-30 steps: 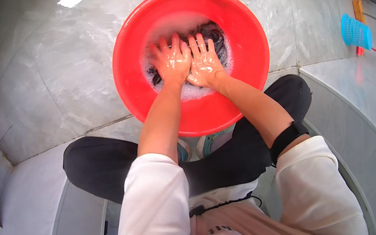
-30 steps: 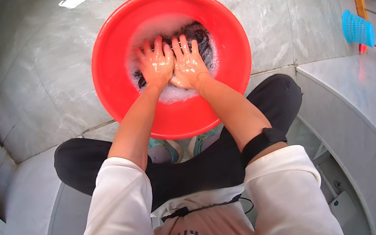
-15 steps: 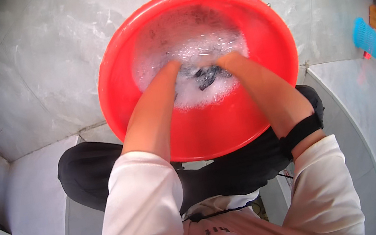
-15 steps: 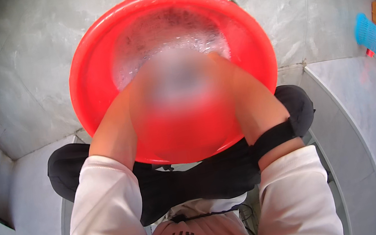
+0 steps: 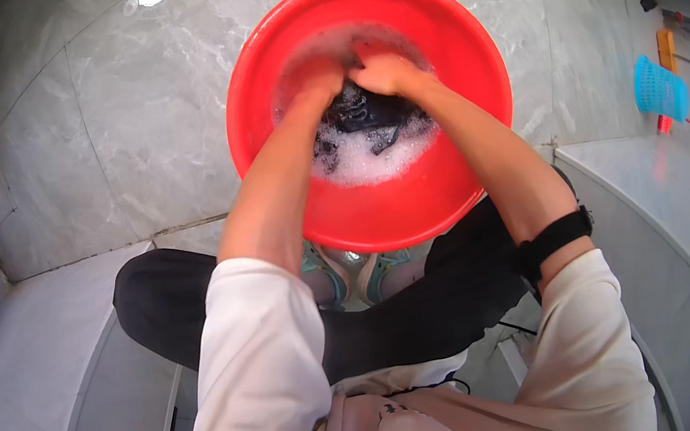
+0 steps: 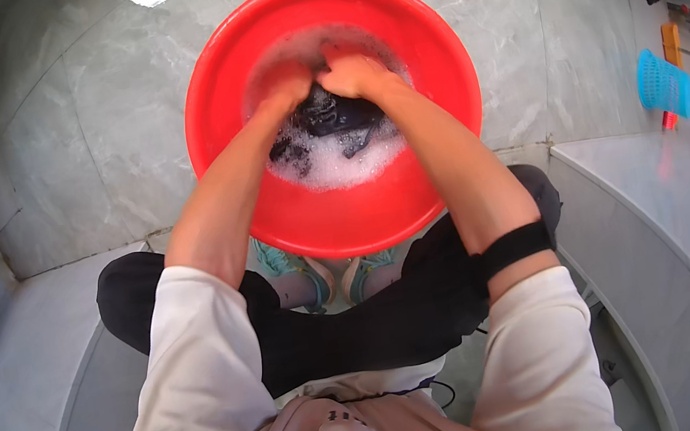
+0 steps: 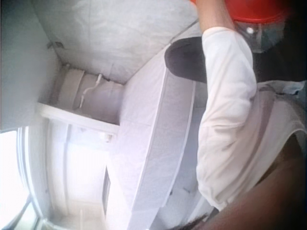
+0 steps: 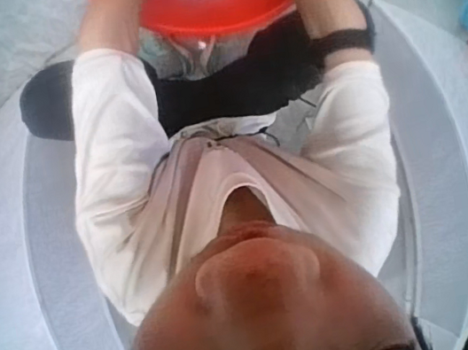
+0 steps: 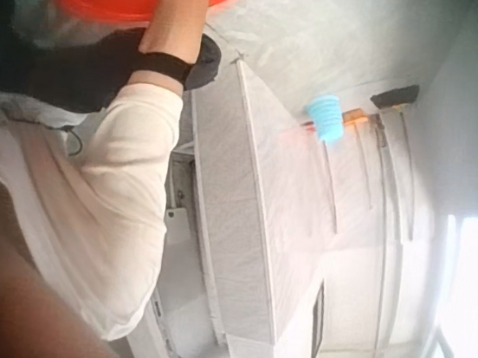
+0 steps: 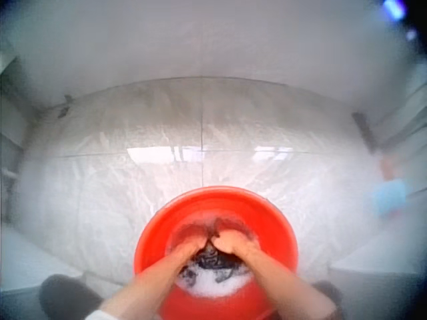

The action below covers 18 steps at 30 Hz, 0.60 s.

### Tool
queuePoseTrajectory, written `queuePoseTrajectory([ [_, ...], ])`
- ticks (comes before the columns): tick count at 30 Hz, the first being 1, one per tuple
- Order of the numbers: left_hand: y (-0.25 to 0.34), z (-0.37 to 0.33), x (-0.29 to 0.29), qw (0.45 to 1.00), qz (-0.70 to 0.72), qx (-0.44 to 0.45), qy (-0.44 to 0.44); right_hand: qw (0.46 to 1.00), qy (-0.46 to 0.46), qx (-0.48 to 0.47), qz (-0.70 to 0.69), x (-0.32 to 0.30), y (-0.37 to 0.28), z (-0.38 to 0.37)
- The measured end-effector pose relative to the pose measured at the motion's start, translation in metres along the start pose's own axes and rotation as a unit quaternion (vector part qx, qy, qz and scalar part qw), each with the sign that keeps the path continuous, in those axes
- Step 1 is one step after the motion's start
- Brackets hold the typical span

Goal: Hand washing a black garment in a red basin with soapy water.

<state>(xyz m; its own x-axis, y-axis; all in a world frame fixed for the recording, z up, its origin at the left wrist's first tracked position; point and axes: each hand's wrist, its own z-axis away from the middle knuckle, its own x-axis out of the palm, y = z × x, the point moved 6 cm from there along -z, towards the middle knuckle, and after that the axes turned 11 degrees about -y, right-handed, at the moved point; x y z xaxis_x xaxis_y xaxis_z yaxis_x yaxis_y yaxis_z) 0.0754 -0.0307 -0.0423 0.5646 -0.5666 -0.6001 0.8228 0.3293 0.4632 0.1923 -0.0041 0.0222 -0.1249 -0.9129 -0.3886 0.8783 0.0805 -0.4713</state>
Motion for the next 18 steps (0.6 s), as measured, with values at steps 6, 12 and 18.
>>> queuePoseTrajectory([
  [6,0.036,0.045,-0.040,0.990,0.075,-0.076,0.087,0.854,0.406,-0.082,-0.314,-0.023,0.029,0.046],
  [12,0.029,0.019,-0.008,0.440,0.880,-0.018,0.177,0.508,0.338,-0.121,-0.783,0.003,0.027,-0.005],
  [18,0.057,0.002,0.014,0.414,0.897,-0.021,0.150,0.400,0.334,-0.174,-0.836,0.022,0.069,-0.053],
])
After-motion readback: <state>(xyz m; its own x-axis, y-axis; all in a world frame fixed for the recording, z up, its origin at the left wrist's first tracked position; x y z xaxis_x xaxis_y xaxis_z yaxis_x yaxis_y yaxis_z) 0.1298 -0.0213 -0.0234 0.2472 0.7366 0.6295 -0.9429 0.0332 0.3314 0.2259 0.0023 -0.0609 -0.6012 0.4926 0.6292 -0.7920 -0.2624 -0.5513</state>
